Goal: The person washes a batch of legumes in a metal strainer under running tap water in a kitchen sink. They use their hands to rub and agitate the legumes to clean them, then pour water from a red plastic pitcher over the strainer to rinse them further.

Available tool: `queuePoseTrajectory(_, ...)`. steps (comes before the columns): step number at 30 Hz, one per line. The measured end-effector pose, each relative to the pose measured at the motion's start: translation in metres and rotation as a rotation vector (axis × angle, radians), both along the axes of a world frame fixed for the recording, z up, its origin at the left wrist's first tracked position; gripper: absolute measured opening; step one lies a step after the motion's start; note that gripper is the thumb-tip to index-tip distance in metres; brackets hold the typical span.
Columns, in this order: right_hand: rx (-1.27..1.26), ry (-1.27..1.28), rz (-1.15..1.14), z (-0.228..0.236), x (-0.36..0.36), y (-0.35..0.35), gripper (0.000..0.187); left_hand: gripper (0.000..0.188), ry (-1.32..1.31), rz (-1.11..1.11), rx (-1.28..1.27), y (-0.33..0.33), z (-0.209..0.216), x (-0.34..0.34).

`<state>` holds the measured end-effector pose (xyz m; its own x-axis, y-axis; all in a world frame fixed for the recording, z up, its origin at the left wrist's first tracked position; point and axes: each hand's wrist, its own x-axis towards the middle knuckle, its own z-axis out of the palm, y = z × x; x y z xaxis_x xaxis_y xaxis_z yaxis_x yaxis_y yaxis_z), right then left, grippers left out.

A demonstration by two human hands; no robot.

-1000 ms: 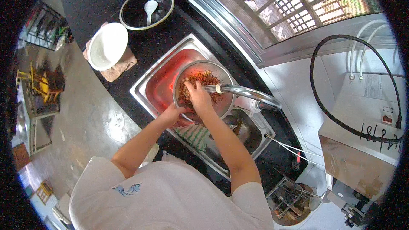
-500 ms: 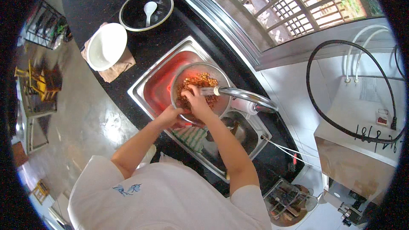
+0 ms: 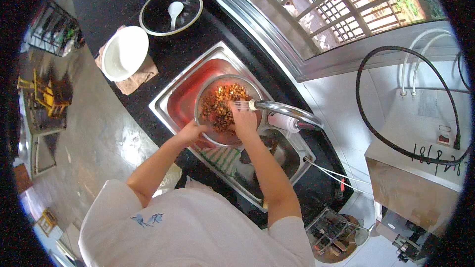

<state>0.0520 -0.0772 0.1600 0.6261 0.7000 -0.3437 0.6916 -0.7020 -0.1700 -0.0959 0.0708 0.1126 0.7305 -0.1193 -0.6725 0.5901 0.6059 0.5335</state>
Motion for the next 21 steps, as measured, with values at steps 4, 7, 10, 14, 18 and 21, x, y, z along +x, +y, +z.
queuePoseTrajectory(4, 0.264, -0.114, -0.178, -0.032, 0.006, 0.006, 0.073, 0.039, -0.015, 0.076, 0.014, -0.008, 0.005, 0.001)
queuePoseTrajectory(7, 0.461, 0.03, -0.131, -0.045, 0.003, 0.014, 0.07, 0.038, 0.016, 0.013, 0.013, -0.011, 0.029, 0.005)
queuePoseTrajectory(10, 0.591, 0.36, 0.078, -0.037, -0.004, 0.018, 0.065, 0.039, -0.065, 0.145, 0.019, -0.01, 0.001, 0.003)
queuePoseTrajectory(14, 0.471, 0.327, 0.289, -0.018, -0.001, -0.001, 0.059, 0.037, -0.008, 0.316, -0.012, -0.004, 0.014, 0.006)
queuePoseTrajectory(18, 0.808, 0.134, -0.07, -0.038, 0.023, 0.003, 0.05, 0.036, -0.006, 0.18, -0.012, -0.002, 0.01, 0.002)
queuePoseTrajectory(21, 0.778, -0.197, -0.313, -0.06, 0.027, 0.021, 0.04, 0.04, -0.023, -0.013, -0.017, -0.004, 0.011, 0.002)
